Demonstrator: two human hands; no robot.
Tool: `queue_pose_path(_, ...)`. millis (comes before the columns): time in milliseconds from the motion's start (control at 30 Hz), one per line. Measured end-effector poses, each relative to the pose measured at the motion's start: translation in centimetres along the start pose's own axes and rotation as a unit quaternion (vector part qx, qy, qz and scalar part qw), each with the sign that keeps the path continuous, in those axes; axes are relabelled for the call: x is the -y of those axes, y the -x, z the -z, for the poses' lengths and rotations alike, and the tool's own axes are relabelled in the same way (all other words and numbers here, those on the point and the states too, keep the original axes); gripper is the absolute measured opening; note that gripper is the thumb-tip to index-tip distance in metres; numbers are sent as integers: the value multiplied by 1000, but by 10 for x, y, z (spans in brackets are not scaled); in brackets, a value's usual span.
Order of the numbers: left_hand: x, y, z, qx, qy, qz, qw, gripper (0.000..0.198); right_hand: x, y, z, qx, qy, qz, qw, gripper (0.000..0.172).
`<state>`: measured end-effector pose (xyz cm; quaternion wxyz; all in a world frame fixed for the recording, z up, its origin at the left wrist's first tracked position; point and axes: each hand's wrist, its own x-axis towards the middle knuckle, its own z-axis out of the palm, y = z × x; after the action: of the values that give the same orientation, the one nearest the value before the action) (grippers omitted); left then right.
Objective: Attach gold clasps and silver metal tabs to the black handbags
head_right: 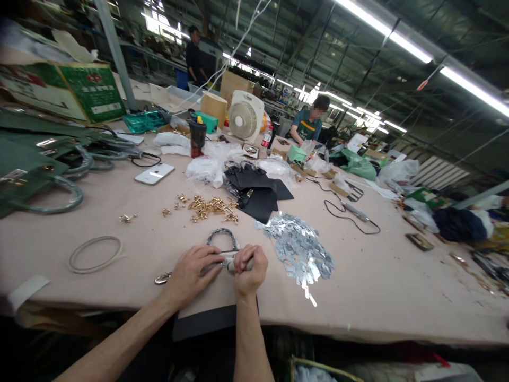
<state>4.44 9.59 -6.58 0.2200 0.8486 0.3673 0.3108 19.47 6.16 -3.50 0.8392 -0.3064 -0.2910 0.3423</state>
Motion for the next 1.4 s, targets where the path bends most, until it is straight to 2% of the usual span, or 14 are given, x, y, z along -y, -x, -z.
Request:
queue_pose_path(200, 1, -2, 1, 4, 32, 31, 999, 24, -14, 8, 3, 18, 0, 29, 999, 47)
queue_pose_path(367, 0, -3, 3, 0, 42, 35, 998, 22, -20, 11, 4, 2, 13, 59, 998, 46)
queue_pose_path(667, 3, -1, 7, 16, 56, 30, 998, 21, -26, 13, -6, -11, 70, 71, 995, 41)
queue_pose_path(767, 4, -1, 8, 23, 53, 30, 998, 22, -29, 10, -9, 0, 130, 48, 990, 42)
queue_pose_path(900, 4, -1, 8, 28, 52, 23, 998, 21, -33, 8, -15, 15, 253, 32, 967, 47)
queue_pose_path(1000, 3, 0, 9, 24, 47, 15, 998, 20, -33, 6, -19, 19, 293, 23, 956, 49)
queue_pose_path(1100, 3, 3, 7, 17, 32, 6, 999, 25, -26, -1, -19, 24, 250, -19, 968, 47)
queue_pose_path(1267, 8, 7, -1, -13, 0, -23, 1000, 37, -13, -24, -17, -33, 100, -41, 994, 43)
queue_pose_path(1400, 10, 7, -4, -17, -28, -37, 999, 33, -19, -36, -21, -17, 111, -97, 989, 44)
